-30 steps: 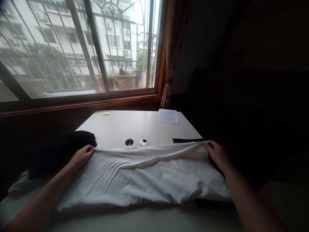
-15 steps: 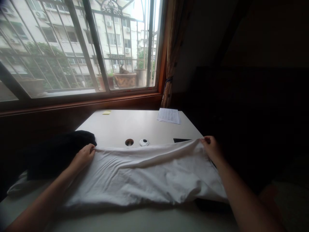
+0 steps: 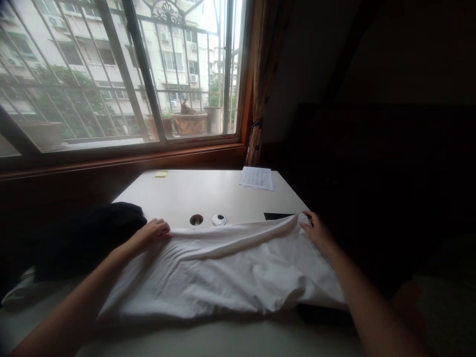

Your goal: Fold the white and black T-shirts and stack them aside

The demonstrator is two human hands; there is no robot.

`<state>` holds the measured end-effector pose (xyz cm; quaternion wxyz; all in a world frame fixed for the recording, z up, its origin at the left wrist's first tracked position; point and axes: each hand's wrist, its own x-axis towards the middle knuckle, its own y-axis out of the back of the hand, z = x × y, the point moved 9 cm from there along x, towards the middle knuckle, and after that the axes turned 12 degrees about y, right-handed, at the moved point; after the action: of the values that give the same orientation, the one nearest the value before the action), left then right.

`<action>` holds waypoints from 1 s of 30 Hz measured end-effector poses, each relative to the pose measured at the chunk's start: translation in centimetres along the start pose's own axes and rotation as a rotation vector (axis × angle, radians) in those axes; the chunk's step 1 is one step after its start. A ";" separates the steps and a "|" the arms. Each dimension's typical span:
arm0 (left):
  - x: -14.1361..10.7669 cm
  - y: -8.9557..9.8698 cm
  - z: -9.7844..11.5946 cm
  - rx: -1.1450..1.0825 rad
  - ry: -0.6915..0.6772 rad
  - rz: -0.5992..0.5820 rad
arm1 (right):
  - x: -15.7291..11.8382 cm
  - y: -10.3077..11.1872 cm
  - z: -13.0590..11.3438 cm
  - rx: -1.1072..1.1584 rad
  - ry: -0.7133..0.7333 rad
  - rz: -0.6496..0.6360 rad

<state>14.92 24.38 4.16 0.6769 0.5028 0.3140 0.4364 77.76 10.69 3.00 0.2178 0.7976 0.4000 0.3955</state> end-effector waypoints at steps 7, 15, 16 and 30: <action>0.4 0.4 0.4 -0.049 -0.002 0.005 | -0.6 0.0 -0.1 -0.028 0.029 0.026; -0.7 -0.5 0.2 0.038 0.079 0.148 | -0.6 -0.3 -1.5 -0.119 0.103 0.046; -0.9 -0.5 0.2 0.051 0.083 0.175 | -0.7 -0.2 -2.0 -0.149 0.119 0.039; -17.0 2.2 0.1 0.034 -0.141 0.278 | -14.8 9.8 -1.6 -0.185 0.028 -0.105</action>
<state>7.22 9.20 6.04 0.6216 0.5823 0.2003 0.4843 75.56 -7.00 3.70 0.3056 0.7465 0.4057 0.4298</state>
